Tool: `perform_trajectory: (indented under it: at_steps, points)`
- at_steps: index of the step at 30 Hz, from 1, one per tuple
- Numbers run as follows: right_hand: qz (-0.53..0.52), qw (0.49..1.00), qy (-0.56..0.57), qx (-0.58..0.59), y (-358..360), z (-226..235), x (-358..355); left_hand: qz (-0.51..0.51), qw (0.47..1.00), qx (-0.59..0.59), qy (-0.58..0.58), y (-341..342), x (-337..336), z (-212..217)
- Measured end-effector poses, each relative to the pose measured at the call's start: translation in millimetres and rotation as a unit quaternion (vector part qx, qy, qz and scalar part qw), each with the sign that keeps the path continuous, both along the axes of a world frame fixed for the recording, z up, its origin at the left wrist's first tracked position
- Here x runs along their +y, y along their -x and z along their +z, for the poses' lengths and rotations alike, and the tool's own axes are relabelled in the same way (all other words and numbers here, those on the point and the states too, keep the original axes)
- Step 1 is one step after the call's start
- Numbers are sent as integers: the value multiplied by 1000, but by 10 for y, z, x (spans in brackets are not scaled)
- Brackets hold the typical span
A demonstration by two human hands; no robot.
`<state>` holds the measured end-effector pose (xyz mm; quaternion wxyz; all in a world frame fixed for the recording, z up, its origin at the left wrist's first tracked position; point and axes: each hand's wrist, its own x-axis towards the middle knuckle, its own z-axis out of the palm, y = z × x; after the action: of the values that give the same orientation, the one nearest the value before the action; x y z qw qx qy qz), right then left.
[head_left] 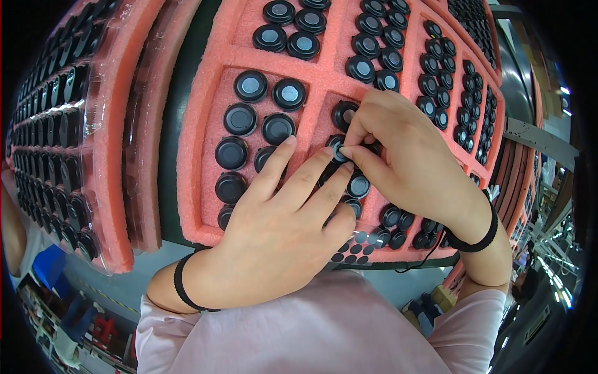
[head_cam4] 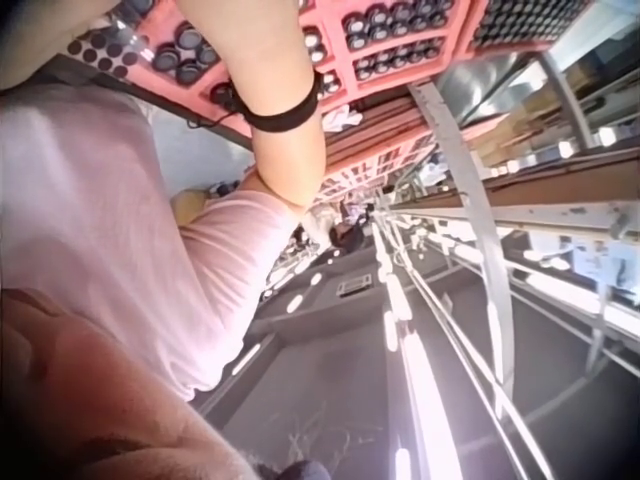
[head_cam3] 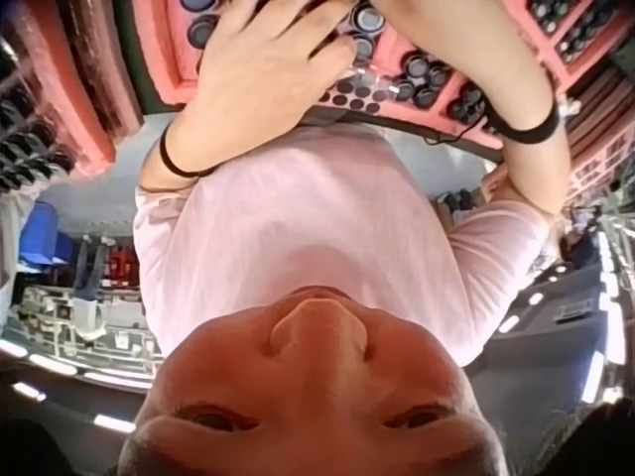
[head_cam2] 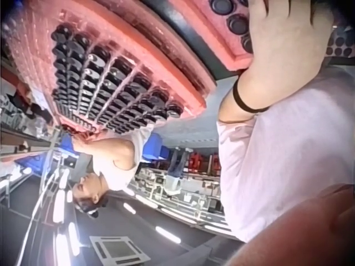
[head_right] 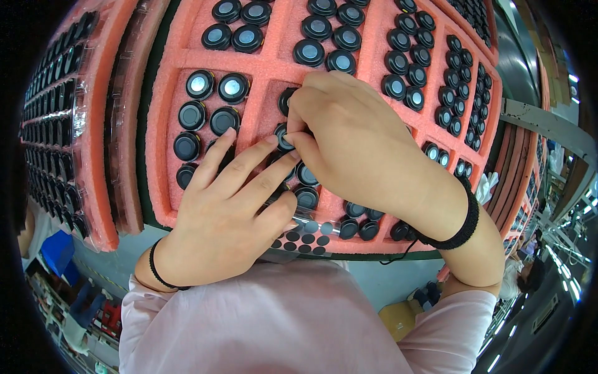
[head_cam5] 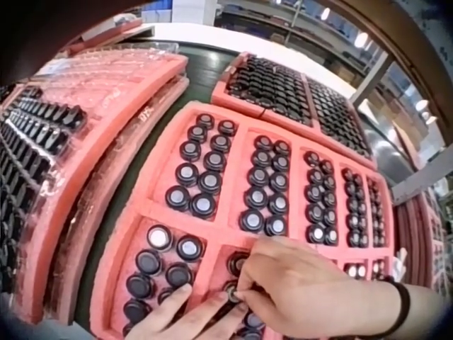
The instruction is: The person peels small black stickers from a plastic sheet and applies them to the centers of round black components in a pink foam tray. Once finished, the person lifts the tray and sets it aside on the workbench.
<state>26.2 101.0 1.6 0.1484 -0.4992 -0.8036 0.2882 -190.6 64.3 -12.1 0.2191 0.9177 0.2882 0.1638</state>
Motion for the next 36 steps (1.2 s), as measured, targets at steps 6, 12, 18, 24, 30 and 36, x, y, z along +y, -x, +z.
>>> perform_trajectory:
  at_steps: [6,12,18,24,30,36]
  points:
    - [0,1000,-15,-13,25,12,-10,-2,1000,6,13,-2,2,17]
    - [-18,995,-75,-59,56,52,-38,0,1000,0,4,-1,-1,-12]
    - [15,983,-157,-97,-1,89,-168,-3,1000,-1,7,-1,5,-19]
    - [100,966,-166,-170,2,157,-264,-11,1000,6,9,-2,25,33]
    - [96,977,-146,-119,-104,139,-211,-10,1000,-27,5,9,8,48]
    - [-1,997,-72,20,-180,359,-495,-17,999,-30,-18,108,-38,299]
